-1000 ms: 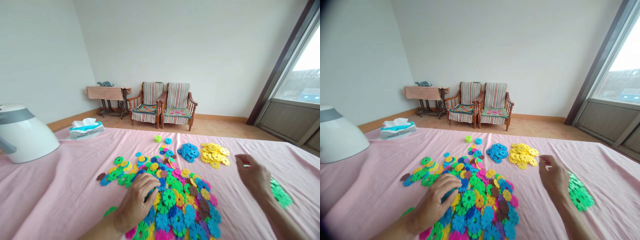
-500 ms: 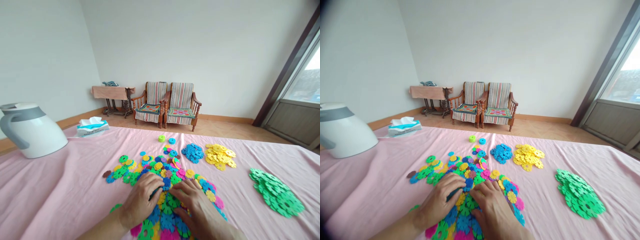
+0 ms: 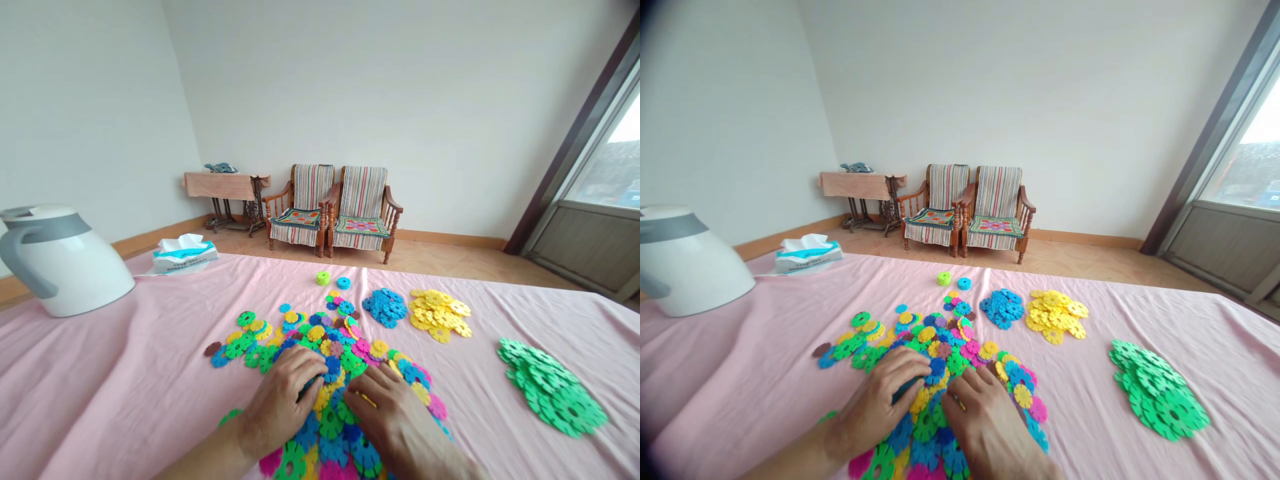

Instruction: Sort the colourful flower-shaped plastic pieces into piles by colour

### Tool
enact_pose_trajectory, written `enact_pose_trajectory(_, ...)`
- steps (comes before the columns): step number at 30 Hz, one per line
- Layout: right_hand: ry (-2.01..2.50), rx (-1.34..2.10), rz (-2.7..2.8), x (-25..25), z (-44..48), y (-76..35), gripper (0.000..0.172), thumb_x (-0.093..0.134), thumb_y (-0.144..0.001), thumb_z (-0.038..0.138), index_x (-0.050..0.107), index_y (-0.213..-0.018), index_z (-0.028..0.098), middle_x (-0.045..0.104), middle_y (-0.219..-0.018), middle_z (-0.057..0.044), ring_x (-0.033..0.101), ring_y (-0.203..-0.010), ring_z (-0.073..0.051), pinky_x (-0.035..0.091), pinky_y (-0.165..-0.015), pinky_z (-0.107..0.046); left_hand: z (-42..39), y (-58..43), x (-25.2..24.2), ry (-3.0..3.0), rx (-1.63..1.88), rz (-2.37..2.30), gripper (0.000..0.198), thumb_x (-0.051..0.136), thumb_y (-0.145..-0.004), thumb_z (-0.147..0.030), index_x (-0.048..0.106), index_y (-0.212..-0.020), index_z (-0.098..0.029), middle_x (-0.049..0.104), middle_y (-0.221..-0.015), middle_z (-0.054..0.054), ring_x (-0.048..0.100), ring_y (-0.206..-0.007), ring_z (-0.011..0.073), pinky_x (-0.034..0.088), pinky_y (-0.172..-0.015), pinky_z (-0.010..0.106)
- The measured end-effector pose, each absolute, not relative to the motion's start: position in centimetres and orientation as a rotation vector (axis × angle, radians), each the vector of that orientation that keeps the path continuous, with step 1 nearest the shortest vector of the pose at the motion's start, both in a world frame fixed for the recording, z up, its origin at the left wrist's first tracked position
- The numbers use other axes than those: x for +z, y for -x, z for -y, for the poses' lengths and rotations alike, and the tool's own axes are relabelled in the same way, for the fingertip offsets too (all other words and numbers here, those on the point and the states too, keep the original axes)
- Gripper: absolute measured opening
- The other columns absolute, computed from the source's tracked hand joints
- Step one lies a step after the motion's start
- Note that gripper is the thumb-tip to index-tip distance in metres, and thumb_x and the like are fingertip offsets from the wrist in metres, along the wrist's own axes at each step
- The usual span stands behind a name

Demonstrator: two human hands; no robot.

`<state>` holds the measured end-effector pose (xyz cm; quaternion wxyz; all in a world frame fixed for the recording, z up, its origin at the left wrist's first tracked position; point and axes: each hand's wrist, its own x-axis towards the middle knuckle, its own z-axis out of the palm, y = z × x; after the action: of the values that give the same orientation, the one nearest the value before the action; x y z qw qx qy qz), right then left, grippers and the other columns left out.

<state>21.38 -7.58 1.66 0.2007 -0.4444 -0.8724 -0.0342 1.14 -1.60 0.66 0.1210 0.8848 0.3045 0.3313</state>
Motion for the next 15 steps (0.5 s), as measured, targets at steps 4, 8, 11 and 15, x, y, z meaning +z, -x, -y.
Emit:
enact_pose_trajectory(4, 1.205, -0.172, 2.482, 2.1, 7.7, -21.2, 0.011, 0.057, -0.085, 0.031, 0.059, -0.080, 0.022, 0.063, -0.082, 0.000, 0.055, -0.074, -0.018, 0.040, -0.071, -0.033, 1.6, -1.1, 0.7, -2.586, 0.958, -0.899, 0.017, 0.048, -0.088, -0.014, 0.063, -0.095, -0.020, 0.065, -0.095, 0.005, 0.057, -0.093, 0.0185, 0.047, -0.085, 0.035)
enact_pose_trajectory(8, 1.386, -0.043, 2.251, 2.6, 7.1, -22.2, 0.018, 0.047, -0.091, 0.028, 0.063, -0.084, 0.023, 0.061, -0.083, -0.002, 0.056, -0.077, -0.017, 0.043, -0.069, -0.030, 1.5, -1.0, 0.6, -2.596, 0.942, -0.896, 0.017, 0.049, -0.088, -0.014, 0.063, -0.096, -0.020, 0.064, -0.096, 0.005, 0.056, -0.094, 0.0189, 0.047, -0.085, 0.035)
enact_pose_trajectory(11, 1.560, 0.014, 1.930, 2.4, 5.8, -25.2, 0.026, 0.040, -0.093, 0.031, 0.063, -0.093, 0.022, 0.062, -0.080, -0.004, 0.058, -0.073, -0.016, 0.044, -0.065, -0.027, 1.4, -0.9, 0.4, -2.598, 0.941, -0.886, 0.018, 0.048, -0.088, -0.014, 0.063, -0.097, -0.020, 0.064, -0.098, 0.005, 0.056, -0.095, 0.0187, 0.047, -0.085, 0.035)
enact_pose_trajectory(15, 1.927, -0.162, 1.578, 2.0, 4.7, -31.9, 0.031, 0.039, -0.088, 0.038, 0.063, -0.093, 0.019, 0.067, -0.079, -0.006, 0.059, -0.066, -0.018, 0.041, -0.062, -0.028, 1.3, -0.8, 0.2, -2.608, 0.949, -0.877, 0.018, 0.048, -0.088, -0.014, 0.063, -0.097, -0.020, 0.064, -0.097, 0.005, 0.056, -0.095, 0.0187, 0.048, -0.084, 0.035)
